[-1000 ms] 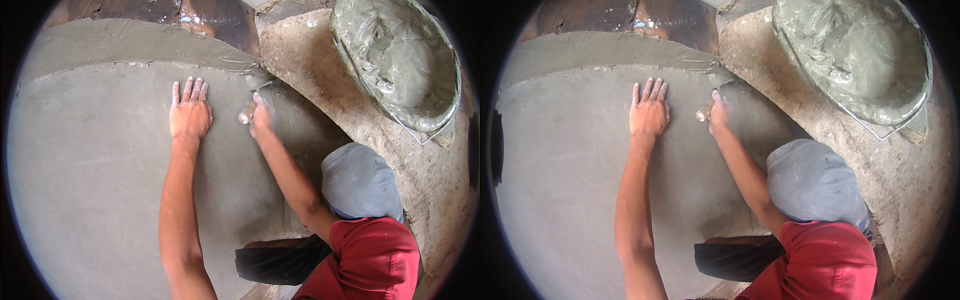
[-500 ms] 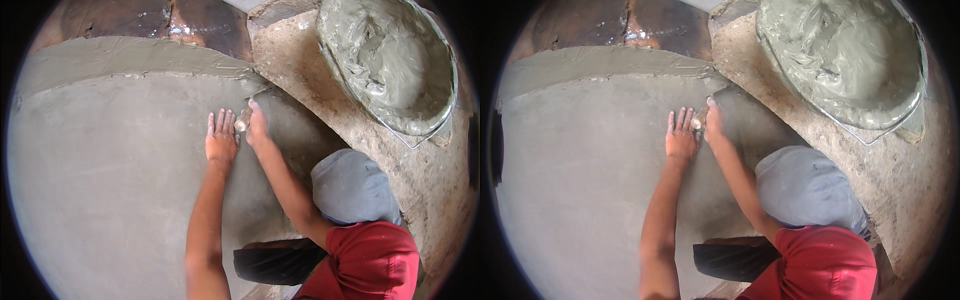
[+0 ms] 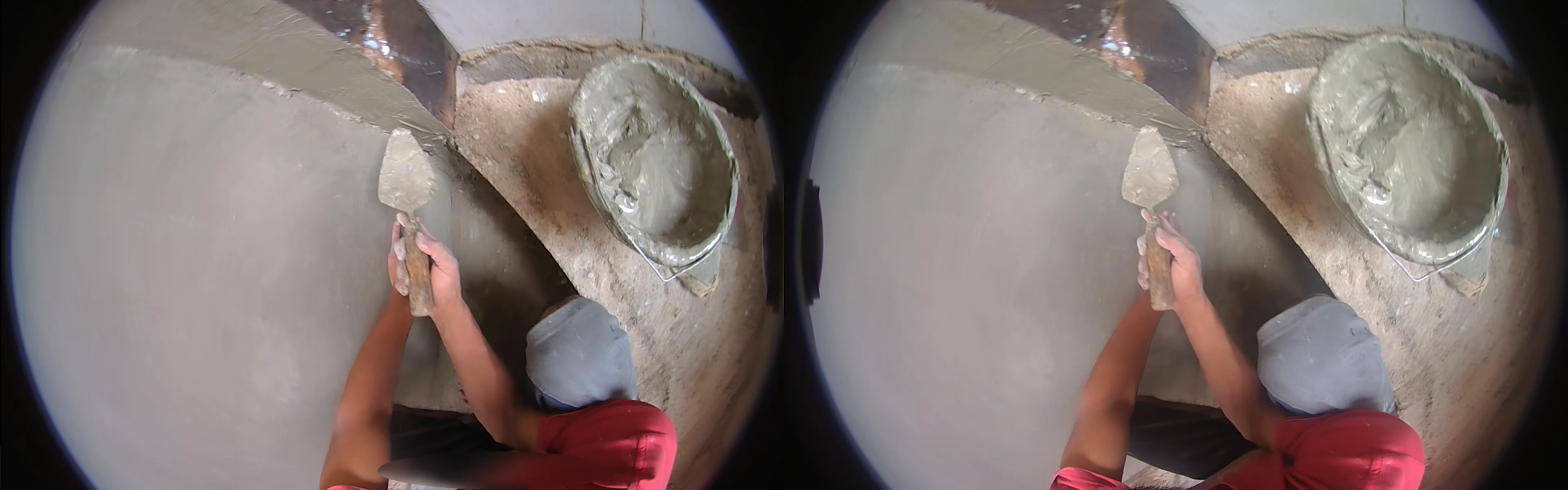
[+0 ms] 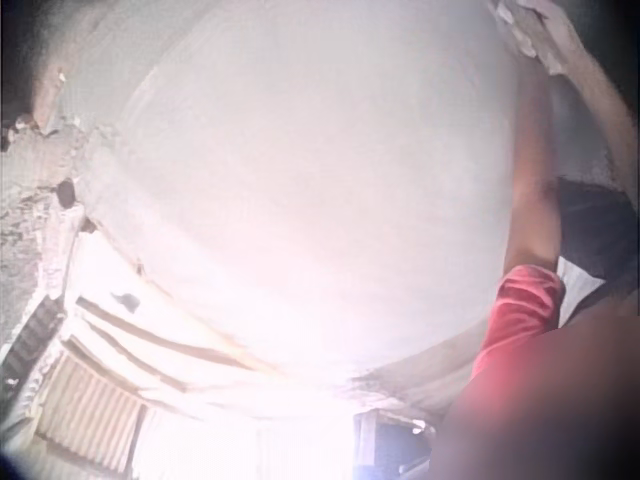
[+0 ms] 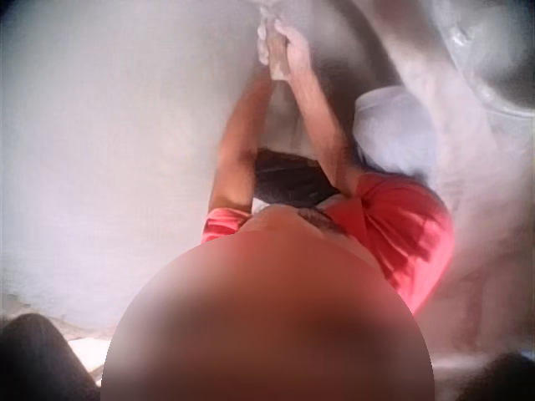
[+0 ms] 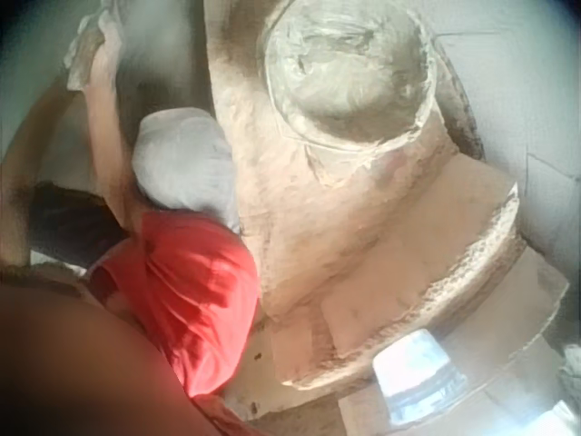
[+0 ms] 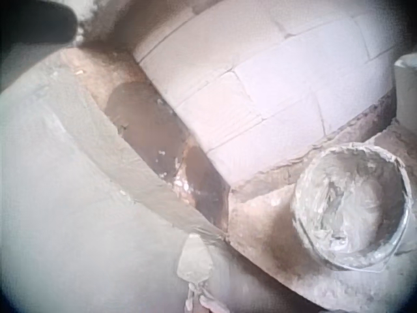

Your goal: The person scoops cement from a bucket with a trowel and applies it to the vertical face and edge of a spiral staircase. They smooth the surface with the trowel and occasionally use their left hand to steady the wall. The work progresses along the stair riser and tread edge.

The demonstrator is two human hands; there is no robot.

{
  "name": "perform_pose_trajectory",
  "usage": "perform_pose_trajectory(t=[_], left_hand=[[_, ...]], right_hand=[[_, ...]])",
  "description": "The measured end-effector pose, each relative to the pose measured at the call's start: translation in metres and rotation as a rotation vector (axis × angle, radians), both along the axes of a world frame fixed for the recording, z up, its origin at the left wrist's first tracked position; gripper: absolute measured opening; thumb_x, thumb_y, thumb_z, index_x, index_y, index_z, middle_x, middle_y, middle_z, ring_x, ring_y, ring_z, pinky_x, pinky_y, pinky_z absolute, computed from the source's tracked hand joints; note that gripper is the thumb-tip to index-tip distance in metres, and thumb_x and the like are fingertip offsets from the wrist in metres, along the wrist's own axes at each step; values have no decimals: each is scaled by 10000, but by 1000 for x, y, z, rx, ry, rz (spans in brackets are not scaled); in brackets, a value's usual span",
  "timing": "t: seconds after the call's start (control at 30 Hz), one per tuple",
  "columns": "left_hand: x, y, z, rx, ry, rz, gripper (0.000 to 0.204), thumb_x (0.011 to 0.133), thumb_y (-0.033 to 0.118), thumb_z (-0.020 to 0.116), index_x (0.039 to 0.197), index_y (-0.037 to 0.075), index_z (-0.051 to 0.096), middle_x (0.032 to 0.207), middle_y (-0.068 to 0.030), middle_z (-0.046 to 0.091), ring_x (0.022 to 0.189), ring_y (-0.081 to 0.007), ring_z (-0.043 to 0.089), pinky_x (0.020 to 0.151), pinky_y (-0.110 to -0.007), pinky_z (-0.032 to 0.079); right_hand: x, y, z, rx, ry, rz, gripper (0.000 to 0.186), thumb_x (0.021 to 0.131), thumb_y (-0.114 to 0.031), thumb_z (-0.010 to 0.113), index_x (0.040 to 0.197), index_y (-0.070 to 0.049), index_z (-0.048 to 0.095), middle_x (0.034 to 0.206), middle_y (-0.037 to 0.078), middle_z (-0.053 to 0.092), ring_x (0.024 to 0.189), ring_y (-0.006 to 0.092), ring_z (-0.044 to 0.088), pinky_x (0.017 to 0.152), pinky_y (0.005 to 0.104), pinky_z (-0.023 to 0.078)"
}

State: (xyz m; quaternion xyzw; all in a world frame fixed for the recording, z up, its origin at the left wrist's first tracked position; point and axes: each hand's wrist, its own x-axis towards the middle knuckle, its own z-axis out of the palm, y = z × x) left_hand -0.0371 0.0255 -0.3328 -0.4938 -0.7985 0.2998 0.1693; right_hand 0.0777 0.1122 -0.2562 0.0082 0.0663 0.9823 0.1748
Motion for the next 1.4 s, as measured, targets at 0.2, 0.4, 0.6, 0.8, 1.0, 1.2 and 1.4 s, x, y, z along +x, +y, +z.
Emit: perform_pose_trajectory(t=[0.2, 0.4, 0.6, 0.8, 1.0, 1.2, 1.4], left_hand=[[16, 8, -23, -433, 14, 150, 623, 1106, 368, 353, 1649, 62, 354, 1737, -131, 307, 1648, -280, 143, 1347, -486, 29], [7, 33, -31, -339, -175, 259, 611, 1116, 310, 305, 1643, 3, 340, 1772, -122, 227, 1658, -288, 101, 1337, -515, -32], [-12, 64, -33, -195, -189, 286, 585, 1127, 272, 272, 1648, 11, 328, 1785, -98, 181, 1662, -289, 69, 1331, -516, -72], [-23, 85, -21, -135, -226, 313, 590, 1130, 283, 276, 1659, 20, 297, 1788, -95, 154, 1662, -303, 51, 1324, -534, -96], [-27, 81, 5, -236, -104, 235, 582, 1122, 309, 364, 1643, 48, 360, 1778, -96, 200, 1661, -310, 65, 1319, -551, -100], [-22, 76, 13, -325, -66, 201, 594, 1109, 341, 434, 1642, 82, 386, 1775, -78, 218, 1659, -329, 76, 1307, -589, -100], [-32, 81, 8, -441, 11, 217, 829, 1010, 452, 624, 1692, 129, 283, 1793, -38, 157, 1662, -315, 22, 1301, -586, -117]], right_hand=[[42, 14, -4, 365, -164, -1, 626, 1015, -269, 583, 1559, -7, 416, 925, 132, 628, 560, 231, 613, 439, 376, 530], [78, 27, 21, 939, -535, -167, 610, 1015, -277, 514, 1485, 109, 470, 877, 172, 667, 522, 211, 599, 429, 329, 509], [111, 26, 87, 1201, -584, -533, 455, 1034, -266, 568, 1316, 87, 619, 876, 123, 688, 579, 146, 594, 519, 286, 489], [130, 35, 144, 1480, -484, -962, 369, 1042, -180, 567, 1320, 63, 570, 813, 123, 659, 540, 135, 586, 545, 253, 485], [173, 56, 206, 1852, -684, -916, 349, 1018, -77, 611, 1329, 21, 487, 843, 74, 653, 588, 82, 552, 522, 234, 426], [160, 109, 241, 2913, -994, -514, 320, 976, -347, 679, 1071, -42, 650, 832, 190, 651, 798, 369, 686, 711, 471, 531], [70, 144, 193, 3451, -1182, 258, 407, 1053, -424, 573, 1213, -68, 687, 1028, 206, 759, 1014, 366, 746, 944, 547, 548]])
